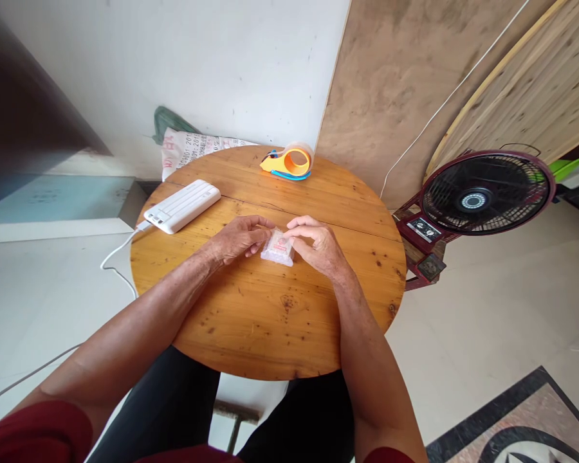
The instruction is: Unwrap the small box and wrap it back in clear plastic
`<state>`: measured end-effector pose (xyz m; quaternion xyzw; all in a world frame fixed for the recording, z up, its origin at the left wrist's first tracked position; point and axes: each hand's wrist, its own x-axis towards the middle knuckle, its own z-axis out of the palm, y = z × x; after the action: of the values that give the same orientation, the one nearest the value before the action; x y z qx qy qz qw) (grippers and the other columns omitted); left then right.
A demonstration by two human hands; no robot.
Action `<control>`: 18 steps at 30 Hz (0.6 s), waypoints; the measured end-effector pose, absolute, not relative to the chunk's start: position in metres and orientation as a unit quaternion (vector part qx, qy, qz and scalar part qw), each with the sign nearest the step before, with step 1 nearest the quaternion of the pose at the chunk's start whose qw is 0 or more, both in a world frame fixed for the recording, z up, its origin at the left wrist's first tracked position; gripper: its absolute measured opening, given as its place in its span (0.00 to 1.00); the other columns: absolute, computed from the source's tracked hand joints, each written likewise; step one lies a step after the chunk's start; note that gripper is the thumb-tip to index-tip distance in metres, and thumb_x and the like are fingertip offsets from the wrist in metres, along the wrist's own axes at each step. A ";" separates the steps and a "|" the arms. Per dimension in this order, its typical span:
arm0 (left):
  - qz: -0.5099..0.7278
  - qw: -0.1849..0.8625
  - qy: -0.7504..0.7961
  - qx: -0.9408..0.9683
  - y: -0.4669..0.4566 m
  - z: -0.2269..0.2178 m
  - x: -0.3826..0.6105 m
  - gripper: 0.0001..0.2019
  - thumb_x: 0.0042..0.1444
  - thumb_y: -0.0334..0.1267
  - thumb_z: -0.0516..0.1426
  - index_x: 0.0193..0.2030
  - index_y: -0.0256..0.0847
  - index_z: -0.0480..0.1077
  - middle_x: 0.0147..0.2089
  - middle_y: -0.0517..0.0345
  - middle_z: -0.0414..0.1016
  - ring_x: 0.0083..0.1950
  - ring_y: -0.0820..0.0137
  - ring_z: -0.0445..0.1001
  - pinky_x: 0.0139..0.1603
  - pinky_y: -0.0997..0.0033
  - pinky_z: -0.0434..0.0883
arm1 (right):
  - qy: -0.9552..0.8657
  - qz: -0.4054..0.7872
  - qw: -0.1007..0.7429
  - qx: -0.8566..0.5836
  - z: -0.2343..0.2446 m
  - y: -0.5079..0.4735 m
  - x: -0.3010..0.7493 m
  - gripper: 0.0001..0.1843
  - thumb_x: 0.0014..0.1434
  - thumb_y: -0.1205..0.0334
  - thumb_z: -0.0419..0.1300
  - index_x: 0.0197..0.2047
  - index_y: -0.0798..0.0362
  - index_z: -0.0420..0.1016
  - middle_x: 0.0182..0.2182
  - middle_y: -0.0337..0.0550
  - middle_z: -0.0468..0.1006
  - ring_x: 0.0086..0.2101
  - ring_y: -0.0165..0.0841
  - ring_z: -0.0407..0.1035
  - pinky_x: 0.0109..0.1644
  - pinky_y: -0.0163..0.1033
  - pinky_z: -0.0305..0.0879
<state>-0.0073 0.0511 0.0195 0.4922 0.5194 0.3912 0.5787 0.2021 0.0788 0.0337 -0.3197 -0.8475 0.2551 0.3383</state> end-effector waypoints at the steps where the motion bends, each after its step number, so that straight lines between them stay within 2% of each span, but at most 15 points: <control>1: 0.390 0.581 0.517 0.494 0.051 0.019 -0.007 0.09 0.58 0.32 0.56 0.46 0.36 0.68 0.16 0.69 0.61 0.16 0.78 0.57 0.17 0.79 0.54 | -0.852 0.249 0.333 -0.317 0.033 0.079 0.202 0.10 0.60 0.64 0.59 0.38 0.48 0.83 0.44 0.44 0.78 0.46 0.36 0.74 0.54 0.46 0.68; 8: 0.388 0.588 0.511 0.493 0.052 0.016 -0.006 0.08 0.58 0.31 0.57 0.45 0.36 0.67 0.17 0.69 0.62 0.16 0.78 0.58 0.17 0.79 0.54 | -0.900 0.125 0.276 -0.314 0.028 0.079 0.204 0.11 0.59 0.66 0.60 0.40 0.47 0.83 0.50 0.46 0.78 0.49 0.40 0.72 0.56 0.54 0.64; 14: 0.391 0.587 0.509 0.493 0.052 0.014 -0.007 0.09 0.57 0.33 0.57 0.45 0.37 0.68 0.17 0.69 0.63 0.16 0.79 0.58 0.17 0.79 0.54 | -0.853 0.240 0.334 -0.320 0.038 0.075 0.202 0.08 0.59 0.64 0.60 0.37 0.49 0.81 0.47 0.45 0.78 0.48 0.37 0.74 0.57 0.48 0.67; 18: 0.385 0.585 0.516 0.494 0.052 0.016 -0.006 0.09 0.57 0.33 0.57 0.45 0.37 0.68 0.16 0.69 0.63 0.16 0.78 0.58 0.17 0.79 0.54 | -0.833 0.255 0.365 -0.328 0.040 0.074 0.200 0.05 0.59 0.64 0.61 0.35 0.49 0.79 0.45 0.44 0.78 0.47 0.37 0.74 0.57 0.48 0.67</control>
<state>-0.0063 0.0516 0.0159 0.4939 0.5158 0.3849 0.5847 0.2004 0.0738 0.0397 -0.3277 -0.8332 0.2552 0.3651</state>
